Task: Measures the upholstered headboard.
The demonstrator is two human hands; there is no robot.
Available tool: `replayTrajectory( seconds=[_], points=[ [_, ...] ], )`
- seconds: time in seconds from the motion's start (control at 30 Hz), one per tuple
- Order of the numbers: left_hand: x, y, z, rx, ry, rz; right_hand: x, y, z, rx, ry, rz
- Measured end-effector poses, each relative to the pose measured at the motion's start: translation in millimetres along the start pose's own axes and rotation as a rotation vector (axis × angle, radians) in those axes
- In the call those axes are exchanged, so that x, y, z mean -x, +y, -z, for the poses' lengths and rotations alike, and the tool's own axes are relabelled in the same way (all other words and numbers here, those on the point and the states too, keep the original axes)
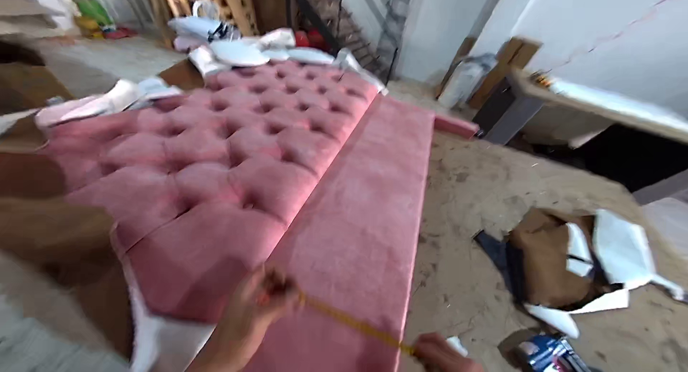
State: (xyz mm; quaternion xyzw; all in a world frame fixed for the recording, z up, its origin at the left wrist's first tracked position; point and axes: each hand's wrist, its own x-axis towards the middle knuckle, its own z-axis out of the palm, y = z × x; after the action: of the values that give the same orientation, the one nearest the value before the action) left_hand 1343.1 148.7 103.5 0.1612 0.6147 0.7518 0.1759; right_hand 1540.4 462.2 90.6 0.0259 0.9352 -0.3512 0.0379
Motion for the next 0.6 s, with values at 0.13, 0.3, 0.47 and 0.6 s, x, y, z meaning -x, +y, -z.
replayTrajectory(
  seconds=[0.13, 0.3, 0.47, 0.6],
  points=[
    [-22, -44, -28, 0.327, 0.454, 0.337, -11, 17, 22, 0.081, -0.256, -0.186],
    [-39, -67, -36, 0.391, 0.614, 0.582, -48, 22, 25, 0.052, -0.454, -0.339],
    [-54, -57, -8, 0.415, 0.742, 0.642, -11, 87, 82, -0.149, -0.556, -0.465],
    [-56, -60, -4, 0.364, 0.792, 0.626, 28, 117, 108, -0.172, -0.439, -0.533]
  ],
)
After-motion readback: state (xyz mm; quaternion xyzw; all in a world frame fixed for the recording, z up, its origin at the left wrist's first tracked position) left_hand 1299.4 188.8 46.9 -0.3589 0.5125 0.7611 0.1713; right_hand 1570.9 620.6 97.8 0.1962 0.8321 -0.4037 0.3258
